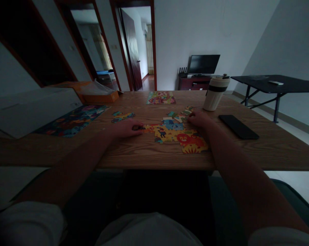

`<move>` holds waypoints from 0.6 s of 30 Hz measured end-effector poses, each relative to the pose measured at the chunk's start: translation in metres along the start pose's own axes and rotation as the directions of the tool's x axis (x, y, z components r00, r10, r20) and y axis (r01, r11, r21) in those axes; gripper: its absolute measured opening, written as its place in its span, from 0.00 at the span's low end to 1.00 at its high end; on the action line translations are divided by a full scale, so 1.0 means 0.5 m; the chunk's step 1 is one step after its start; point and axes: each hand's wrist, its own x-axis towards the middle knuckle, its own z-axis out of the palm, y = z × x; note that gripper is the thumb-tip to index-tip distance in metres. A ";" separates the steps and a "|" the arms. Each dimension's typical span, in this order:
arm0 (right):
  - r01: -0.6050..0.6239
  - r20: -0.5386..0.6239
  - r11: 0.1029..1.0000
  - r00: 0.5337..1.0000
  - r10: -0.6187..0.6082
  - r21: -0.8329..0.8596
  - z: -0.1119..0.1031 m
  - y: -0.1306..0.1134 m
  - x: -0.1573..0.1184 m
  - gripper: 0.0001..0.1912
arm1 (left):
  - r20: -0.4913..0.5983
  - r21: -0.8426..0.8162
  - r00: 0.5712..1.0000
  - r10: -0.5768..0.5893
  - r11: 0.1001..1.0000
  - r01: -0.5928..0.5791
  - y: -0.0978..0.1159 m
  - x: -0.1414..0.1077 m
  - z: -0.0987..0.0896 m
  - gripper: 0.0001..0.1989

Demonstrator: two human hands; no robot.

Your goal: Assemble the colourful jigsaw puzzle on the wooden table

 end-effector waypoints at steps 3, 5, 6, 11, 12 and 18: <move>-0.039 0.028 0.999 0.999 0.039 0.008 -0.002 -0.005 -0.003 0.13 | -0.018 0.012 1.000 -0.002 1.000 0.003 -0.003 0.004 0.007 0.23; -0.049 0.029 0.999 0.998 0.048 0.014 -0.003 -0.005 -0.004 0.13 | -0.023 0.007 0.999 0.025 1.000 -0.025 -0.006 0.006 0.012 0.22; -0.050 0.031 0.999 0.998 0.049 0.017 -0.003 -0.005 -0.003 0.13 | -0.026 0.004 0.999 0.039 0.999 -0.039 -0.008 0.007 0.013 0.22; -0.047 0.042 0.999 0.998 0.047 0.008 -0.006 -0.006 -0.003 0.13 | -0.025 0.007 0.998 0.058 0.998 -0.058 -0.003 0.008 0.012 0.22; -0.046 0.045 0.999 0.998 0.045 0.006 -0.006 -0.006 -0.004 0.13 | -0.025 0.012 0.999 0.048 0.999 -0.047 0.001 0.008 0.012 0.22; -0.012 0.033 1.000 0.999 0.011 0.012 -0.001 0.002 -0.002 0.13 | -0.093 0.010 0.996 -0.017 1.000 0.018 -0.035 0.005 -0.008 0.23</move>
